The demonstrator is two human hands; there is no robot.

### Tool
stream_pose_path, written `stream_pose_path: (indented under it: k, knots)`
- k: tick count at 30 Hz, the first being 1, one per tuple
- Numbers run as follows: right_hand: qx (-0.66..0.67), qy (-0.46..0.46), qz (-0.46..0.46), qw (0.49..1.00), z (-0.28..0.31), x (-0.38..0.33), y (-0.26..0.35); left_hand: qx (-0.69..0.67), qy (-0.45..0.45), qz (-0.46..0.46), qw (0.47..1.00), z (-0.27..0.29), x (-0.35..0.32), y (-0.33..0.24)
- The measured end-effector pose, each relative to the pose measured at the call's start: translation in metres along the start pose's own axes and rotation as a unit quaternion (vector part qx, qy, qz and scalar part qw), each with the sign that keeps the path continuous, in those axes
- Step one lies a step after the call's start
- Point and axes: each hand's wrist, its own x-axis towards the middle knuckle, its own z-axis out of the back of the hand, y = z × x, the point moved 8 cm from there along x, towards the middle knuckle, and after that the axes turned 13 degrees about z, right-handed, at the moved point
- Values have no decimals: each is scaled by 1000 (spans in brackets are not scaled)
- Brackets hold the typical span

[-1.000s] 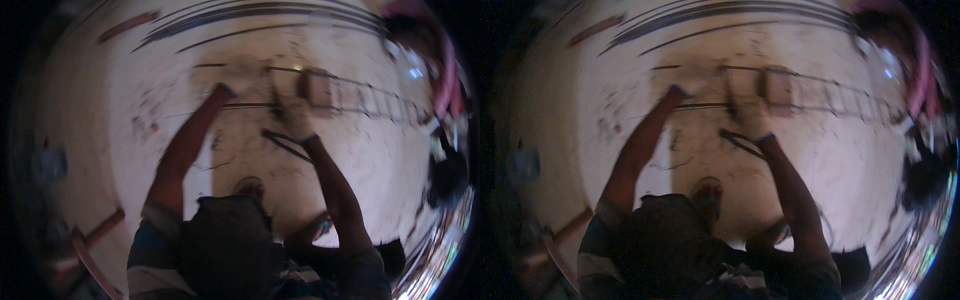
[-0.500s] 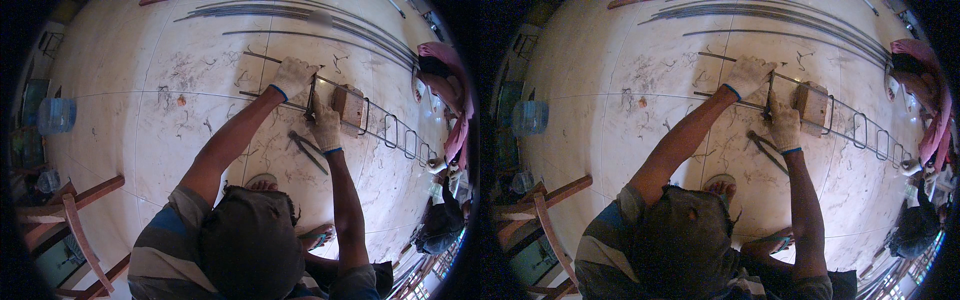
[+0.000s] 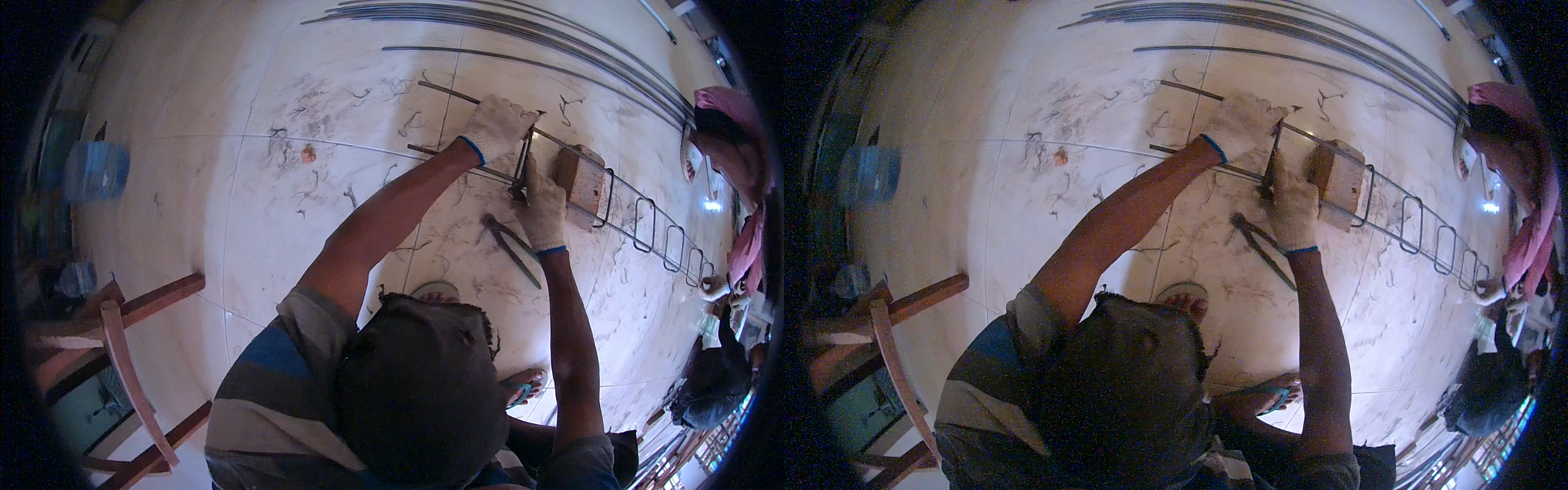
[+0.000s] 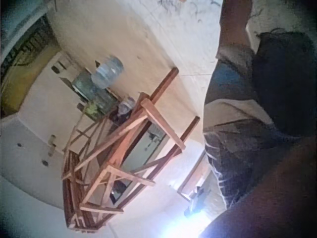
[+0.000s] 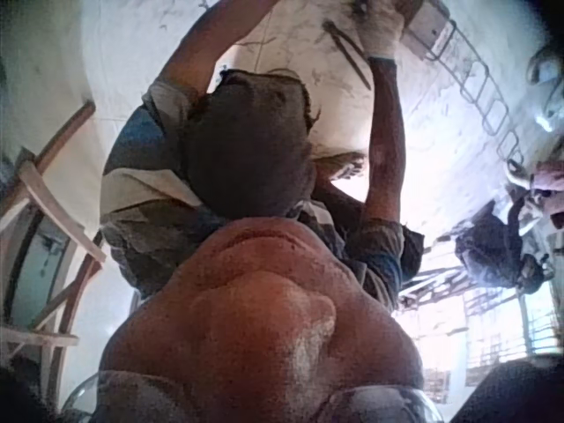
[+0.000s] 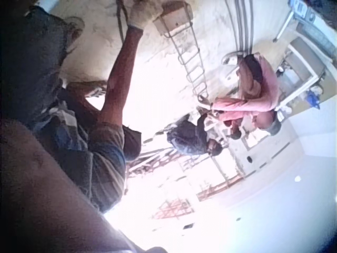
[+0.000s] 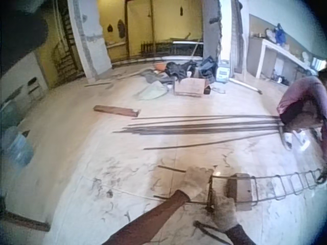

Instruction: The person assembles a metal ladder-like frame on the floor, using pliers to bend and secure wire ties at each rung. They repeatedly pick up wire, wrap it around the frame, and twist it with pliers to fasten the joints.

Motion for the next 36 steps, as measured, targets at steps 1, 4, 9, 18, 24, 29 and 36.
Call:
stream_pose_path:
  k: [1,4,9,18,24,29,36]
  knots:
    - [-8,14,1,1000,-2,1,1,3,11,1,1000,-2,0,0]
    - [-28,26,-5,999,-3,2,-1,0,10,-4,1000,-3,1,-1]
    - [-22,-12,11,1000,0,0,1,23,-13,9,1000,-3,0,-1]
    - [-26,14,-4,1000,4,3,3,-9,-13,0,1000,-11,3,-1]
    - [24,-30,13,999,17,5,7,-26,-18,-21,999,-17,3,1]
    - [41,-46,17,998,13,3,6,-95,-57,-34,993,-15,7,6]
    - [4,-36,18,999,3,-5,0,-47,109,-4,993,-35,14,10]
